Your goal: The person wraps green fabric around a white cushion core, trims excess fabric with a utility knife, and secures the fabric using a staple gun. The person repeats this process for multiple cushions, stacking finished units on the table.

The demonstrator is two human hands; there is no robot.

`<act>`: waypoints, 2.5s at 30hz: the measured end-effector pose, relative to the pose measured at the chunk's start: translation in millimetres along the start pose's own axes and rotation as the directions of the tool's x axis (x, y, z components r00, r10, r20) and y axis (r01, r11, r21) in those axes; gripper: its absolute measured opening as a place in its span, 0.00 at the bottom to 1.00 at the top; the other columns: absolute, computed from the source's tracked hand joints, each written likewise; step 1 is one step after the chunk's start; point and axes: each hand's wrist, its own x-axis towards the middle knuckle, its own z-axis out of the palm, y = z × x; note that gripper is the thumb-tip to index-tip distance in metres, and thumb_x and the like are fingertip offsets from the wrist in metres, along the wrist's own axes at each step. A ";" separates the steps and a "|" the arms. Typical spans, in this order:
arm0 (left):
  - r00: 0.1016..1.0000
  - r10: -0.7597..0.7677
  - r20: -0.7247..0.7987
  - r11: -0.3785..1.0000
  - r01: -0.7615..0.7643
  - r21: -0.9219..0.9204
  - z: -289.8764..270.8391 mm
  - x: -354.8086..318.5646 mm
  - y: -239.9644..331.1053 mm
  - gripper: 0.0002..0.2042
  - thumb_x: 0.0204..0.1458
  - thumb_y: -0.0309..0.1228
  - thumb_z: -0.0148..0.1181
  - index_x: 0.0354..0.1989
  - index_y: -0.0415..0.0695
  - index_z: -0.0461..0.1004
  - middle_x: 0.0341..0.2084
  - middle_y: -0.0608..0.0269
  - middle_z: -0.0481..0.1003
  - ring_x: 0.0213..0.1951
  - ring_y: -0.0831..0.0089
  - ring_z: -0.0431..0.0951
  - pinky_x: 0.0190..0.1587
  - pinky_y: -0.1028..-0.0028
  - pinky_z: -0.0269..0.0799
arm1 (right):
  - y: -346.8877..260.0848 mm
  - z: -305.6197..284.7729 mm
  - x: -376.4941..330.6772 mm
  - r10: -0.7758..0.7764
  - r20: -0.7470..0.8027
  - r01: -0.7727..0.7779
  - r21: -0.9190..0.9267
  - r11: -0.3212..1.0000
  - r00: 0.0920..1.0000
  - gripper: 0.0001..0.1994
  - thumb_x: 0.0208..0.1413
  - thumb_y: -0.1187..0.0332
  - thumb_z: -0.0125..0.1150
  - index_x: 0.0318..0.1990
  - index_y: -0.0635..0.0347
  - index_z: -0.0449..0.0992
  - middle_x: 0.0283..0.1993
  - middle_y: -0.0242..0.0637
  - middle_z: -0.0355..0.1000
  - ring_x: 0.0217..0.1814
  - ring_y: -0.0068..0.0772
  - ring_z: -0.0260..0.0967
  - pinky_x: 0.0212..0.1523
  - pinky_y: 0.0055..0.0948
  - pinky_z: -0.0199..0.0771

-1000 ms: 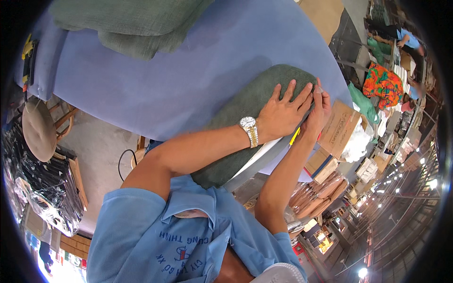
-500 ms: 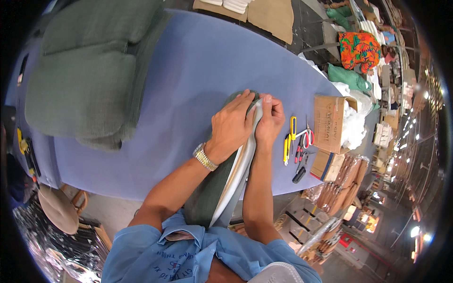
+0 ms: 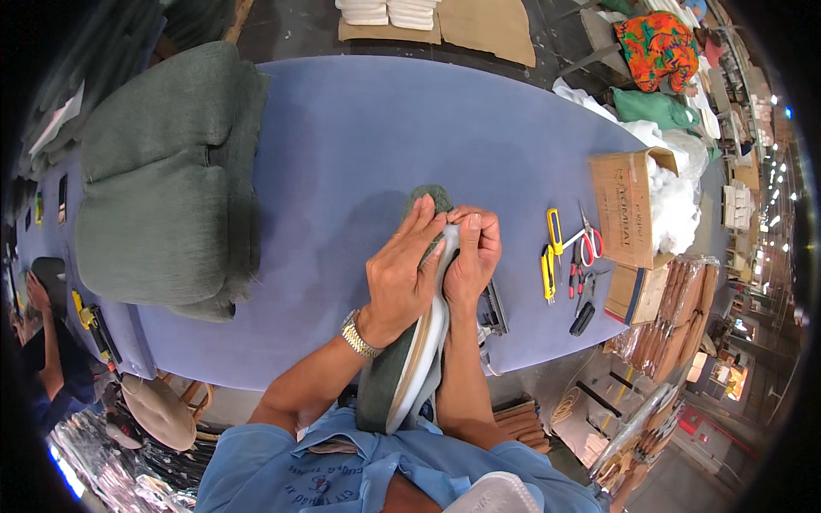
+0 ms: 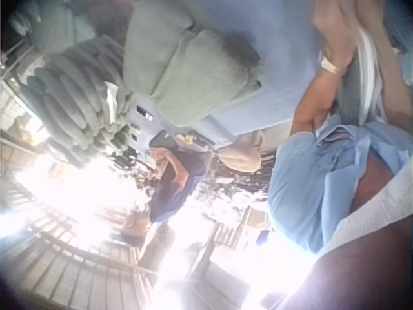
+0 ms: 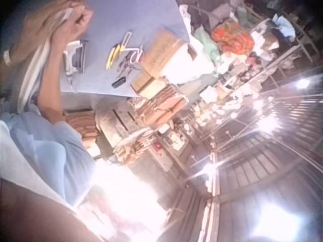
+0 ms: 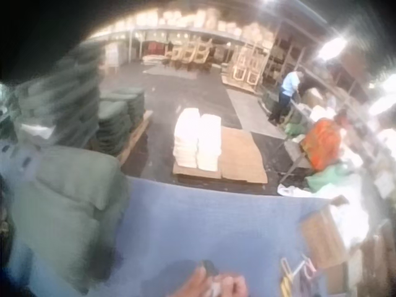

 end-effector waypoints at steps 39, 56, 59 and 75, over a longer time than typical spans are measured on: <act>0.900 -0.030 0.435 0.914 0.201 -0.353 22.4 53.5 -51.1 0.19 0.72 0.40 0.46 0.56 0.41 0.79 0.46 0.58 0.79 0.51 0.66 0.74 0.57 0.66 0.68 | -12.3 -25.7 -6.1 0.086 0.054 -0.092 0.130 0.987 0.995 0.16 0.73 0.59 0.54 0.34 0.56 0.62 0.34 0.35 0.71 0.38 0.22 0.62 0.46 0.25 0.65; 0.930 -0.048 0.365 0.950 0.155 -0.270 30.1 46.9 -35.9 0.20 0.62 0.28 0.55 0.62 0.39 0.74 0.51 0.51 0.75 0.55 0.61 0.73 0.61 0.63 0.67 | -12.4 -29.4 -12.8 0.059 -0.024 -0.060 -0.040 0.997 0.998 0.16 0.72 0.60 0.57 0.33 0.58 0.63 0.35 0.35 0.72 0.35 0.19 0.59 0.39 0.22 0.62; 0.930 -0.054 0.364 0.956 0.153 -0.249 32.0 44.7 -37.2 0.21 0.62 0.30 0.56 0.63 0.39 0.73 0.52 0.50 0.75 0.56 0.60 0.73 0.61 0.63 0.66 | -11.9 -30.0 -12.9 0.054 -0.031 -0.055 -0.030 0.998 0.998 0.16 0.71 0.60 0.58 0.34 0.58 0.63 0.35 0.35 0.72 0.35 0.19 0.58 0.39 0.23 0.61; 0.927 -0.079 0.366 0.970 0.156 -0.188 31.6 37.1 -31.4 0.22 0.61 0.30 0.56 0.64 0.39 0.72 0.59 0.44 0.71 0.65 0.50 0.68 0.69 0.56 0.59 | -16.8 -35.3 -13.5 0.071 0.003 -0.071 -0.112 0.991 0.997 0.15 0.72 0.61 0.56 0.34 0.58 0.62 0.34 0.33 0.70 0.33 0.19 0.56 0.37 0.24 0.60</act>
